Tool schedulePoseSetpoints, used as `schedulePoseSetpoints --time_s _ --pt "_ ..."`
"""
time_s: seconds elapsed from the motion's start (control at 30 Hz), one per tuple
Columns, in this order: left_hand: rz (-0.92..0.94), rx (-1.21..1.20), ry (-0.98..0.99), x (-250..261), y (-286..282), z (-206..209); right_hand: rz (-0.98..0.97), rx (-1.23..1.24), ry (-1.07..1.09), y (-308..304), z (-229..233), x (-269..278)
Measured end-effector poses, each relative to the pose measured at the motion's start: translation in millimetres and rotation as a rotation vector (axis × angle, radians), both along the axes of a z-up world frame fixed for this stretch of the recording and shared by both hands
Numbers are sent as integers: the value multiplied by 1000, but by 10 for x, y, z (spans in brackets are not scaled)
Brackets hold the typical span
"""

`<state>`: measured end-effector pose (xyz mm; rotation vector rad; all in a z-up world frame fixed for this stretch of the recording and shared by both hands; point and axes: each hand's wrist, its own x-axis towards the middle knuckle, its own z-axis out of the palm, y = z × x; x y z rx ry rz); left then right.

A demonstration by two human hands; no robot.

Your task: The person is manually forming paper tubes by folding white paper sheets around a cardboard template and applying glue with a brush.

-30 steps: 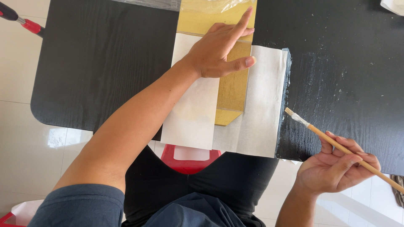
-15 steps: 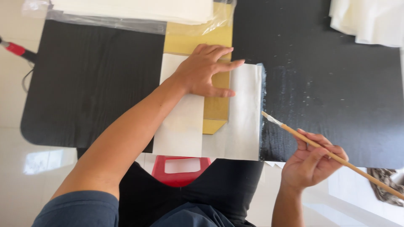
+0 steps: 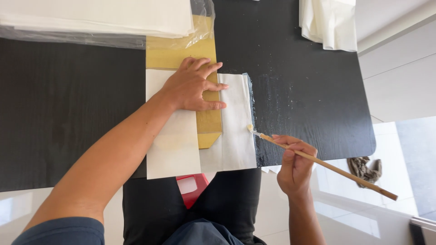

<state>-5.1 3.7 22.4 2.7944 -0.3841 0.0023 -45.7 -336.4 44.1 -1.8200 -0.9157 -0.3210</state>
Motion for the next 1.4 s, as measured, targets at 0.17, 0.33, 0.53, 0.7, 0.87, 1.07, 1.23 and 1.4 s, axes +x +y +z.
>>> schedulePoseSetpoints --time_s 0.17,0.33,0.53,0.7,0.87,1.07,1.23,1.4 --pt "-35 -62 43 -20 12 71 15 -89 74 -174 170 -227" --pt "-69 -117 75 8 15 44 8 -152 213 -350 348 -460" --pt "-69 -86 50 24 23 -5 -16 -100 325 -401 445 -437" --pt "-58 -86 40 36 20 -24 -171 116 132 -177 316 -196" --pt "-57 -80 49 43 23 -31 -159 -40 89 -151 180 -150" --pt "-58 -63 73 47 14 6 -195 -136 125 -385 157 -355" --pt "-48 -78 78 48 14 17 -198 -191 197 -541 298 -510" --pt "-52 -50 116 56 16 23 -219 -91 178 -591 452 -312"
